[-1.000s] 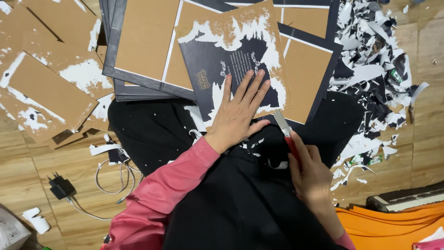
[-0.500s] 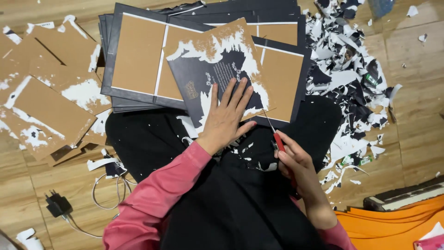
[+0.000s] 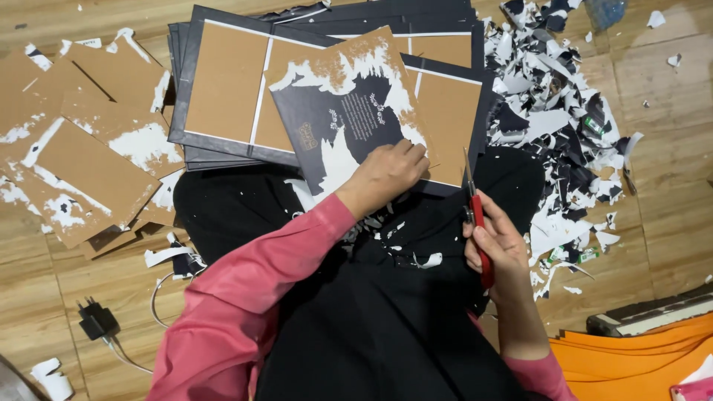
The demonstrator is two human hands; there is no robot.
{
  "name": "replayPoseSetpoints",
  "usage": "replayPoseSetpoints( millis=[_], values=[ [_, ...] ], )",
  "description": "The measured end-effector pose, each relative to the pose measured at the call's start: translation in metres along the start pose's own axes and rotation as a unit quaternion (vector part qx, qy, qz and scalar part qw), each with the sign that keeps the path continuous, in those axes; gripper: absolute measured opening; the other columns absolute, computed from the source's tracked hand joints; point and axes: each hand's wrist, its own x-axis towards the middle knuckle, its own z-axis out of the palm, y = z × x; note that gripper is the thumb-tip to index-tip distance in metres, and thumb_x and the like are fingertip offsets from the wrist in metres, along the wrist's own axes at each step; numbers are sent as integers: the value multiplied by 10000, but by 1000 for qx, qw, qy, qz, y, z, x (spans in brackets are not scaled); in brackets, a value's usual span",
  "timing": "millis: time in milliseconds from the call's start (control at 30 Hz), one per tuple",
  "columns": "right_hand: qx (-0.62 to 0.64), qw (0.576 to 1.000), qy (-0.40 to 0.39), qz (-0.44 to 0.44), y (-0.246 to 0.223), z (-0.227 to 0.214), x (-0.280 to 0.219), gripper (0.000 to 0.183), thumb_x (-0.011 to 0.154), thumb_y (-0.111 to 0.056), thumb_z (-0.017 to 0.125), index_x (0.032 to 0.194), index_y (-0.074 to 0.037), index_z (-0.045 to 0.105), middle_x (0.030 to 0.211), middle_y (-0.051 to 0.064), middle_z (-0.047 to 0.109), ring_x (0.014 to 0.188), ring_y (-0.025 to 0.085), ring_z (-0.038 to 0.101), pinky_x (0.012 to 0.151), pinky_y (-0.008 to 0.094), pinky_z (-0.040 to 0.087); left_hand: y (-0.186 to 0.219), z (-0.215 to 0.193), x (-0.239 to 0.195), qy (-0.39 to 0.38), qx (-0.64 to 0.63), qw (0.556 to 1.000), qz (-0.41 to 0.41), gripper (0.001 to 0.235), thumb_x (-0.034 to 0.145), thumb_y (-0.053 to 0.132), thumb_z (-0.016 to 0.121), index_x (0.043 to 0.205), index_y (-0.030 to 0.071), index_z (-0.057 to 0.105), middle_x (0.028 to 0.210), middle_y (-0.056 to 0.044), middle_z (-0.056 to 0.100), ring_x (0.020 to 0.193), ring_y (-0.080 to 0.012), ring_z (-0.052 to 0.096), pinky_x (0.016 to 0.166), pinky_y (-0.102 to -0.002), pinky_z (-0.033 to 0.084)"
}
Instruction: Trimming and peeling excess paper from printed cardboard sheets using a utility knife
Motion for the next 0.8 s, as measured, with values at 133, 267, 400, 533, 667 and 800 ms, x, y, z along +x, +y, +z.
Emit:
replayPoseSetpoints(
  millis=[133,267,400,533,667,800],
  values=[
    [0,1000,7,7,7,7,-1,501,858,-103,459,1337,-8,345,770,130,479,413,70,411,320,169,330,-4,6,0,17,9,999,42,105,789,97,516,692,132,534,650,12,494,571,-136,539,460,-229,474],
    [-14,1000,14,11,9,7,2,487,860,-67,442,1334,-8,346,762,126,484,403,67,413,307,165,326,-8,37,-7,55,16,998,20,127,810,121,492,687,153,499,641,31,469,560,-118,520,453,-208,456],
    [-15,999,25,24,8,2,7,504,861,-96,452,1346,-25,334,774,124,473,417,69,404,322,167,314,-15,50,-19,26,-137,984,-108,131,787,276,527,711,176,489,638,28,446,606,-136,545,456,-234,458],
    [-10,999,27,31,11,0,13,505,860,-111,468,1345,-39,345,772,125,475,408,84,404,324,176,314,-30,36,-15,41,-348,916,-197,149,764,278,606,741,153,528,632,-10,480,590,-217,568,477,-312,472],
    [-19,999,27,41,11,7,16,512,851,-126,492,1338,-39,358,769,115,483,420,75,406,341,172,313,-27,36,-16,54,-419,886,-190,126,729,238,659,714,143,577,648,-5,531,604,-183,581,498,-260,488],
    [-48,998,14,42,9,15,18,502,860,-133,477,1337,-34,357,759,103,469,431,71,391,352,163,298,-16,33,-11,71,-238,964,-99,182,832,258,521,712,120,518,684,-24,468,638,-196,527,526,-263,467]
  ],
)
